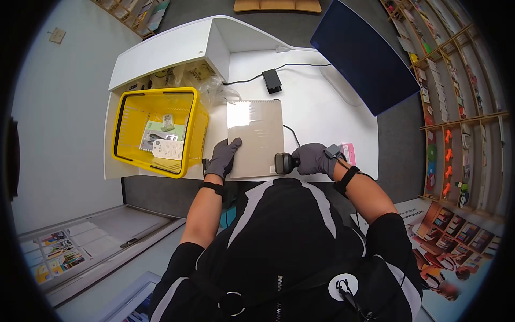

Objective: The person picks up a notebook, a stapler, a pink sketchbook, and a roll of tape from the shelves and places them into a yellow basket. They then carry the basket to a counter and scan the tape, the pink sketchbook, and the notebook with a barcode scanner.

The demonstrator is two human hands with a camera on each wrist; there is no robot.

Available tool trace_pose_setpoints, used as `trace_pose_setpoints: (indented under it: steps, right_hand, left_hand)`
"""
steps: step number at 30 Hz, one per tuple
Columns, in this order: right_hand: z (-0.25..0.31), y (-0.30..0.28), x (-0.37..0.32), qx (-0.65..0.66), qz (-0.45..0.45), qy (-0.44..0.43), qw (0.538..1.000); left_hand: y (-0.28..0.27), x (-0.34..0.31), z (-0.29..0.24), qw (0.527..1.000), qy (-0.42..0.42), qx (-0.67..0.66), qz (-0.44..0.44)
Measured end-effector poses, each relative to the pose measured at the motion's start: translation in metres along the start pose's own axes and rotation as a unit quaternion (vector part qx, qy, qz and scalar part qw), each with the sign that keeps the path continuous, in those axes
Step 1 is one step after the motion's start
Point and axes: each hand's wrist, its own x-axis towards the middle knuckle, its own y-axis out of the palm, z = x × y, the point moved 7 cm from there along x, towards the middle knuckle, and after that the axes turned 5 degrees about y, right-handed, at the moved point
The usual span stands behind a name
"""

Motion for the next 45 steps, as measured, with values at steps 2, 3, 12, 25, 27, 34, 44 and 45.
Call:
trace_pose_setpoints:
  steps: [2, 3, 12, 25, 27, 34, 44, 45]
  right_hand:
    - [-0.007, 0.001, 0.0, 0.001, -0.004, -0.001, 1.0]
    - [-0.009, -0.001, -0.001, 0.002, -0.002, 0.0, 1.0]
    - [-0.008, 0.012, 0.0, -0.02, 0.026, 0.023, 0.999]
    - [-0.01, 0.015, -0.002, -0.019, -0.004, 0.032, 0.999]
    - [-0.008, 0.012, -0.003, -0.015, -0.049, 0.022, 0.998]
    - [-0.024, 0.018, 0.018, -0.068, -0.194, 0.066, 0.976]
    - [-0.018, 0.041, 0.055, -0.203, -0.225, 0.044, 0.952]
    - [-0.014, 0.04, 0.056, -0.205, -0.224, 0.042, 0.952]
  left_hand:
    - [0.0, 0.012, 0.02, 0.998, -0.007, 0.059, -0.001]
    - [-0.002, 0.012, 0.017, 0.998, -0.009, 0.057, -0.001]
    - [-0.005, 0.018, 0.027, 0.995, -0.041, 0.093, 0.006]
    - [-0.004, 0.019, 0.025, 0.993, -0.025, 0.116, 0.016]
    - [-0.005, 0.013, 0.019, 0.993, -0.019, 0.112, 0.021]
    - [-0.007, -0.023, -0.031, 0.995, 0.073, -0.047, -0.047]
    - [-0.03, -0.072, -0.108, 0.975, 0.183, 0.03, -0.125]
    - [-0.035, -0.077, -0.116, 0.971, 0.19, 0.048, -0.135]
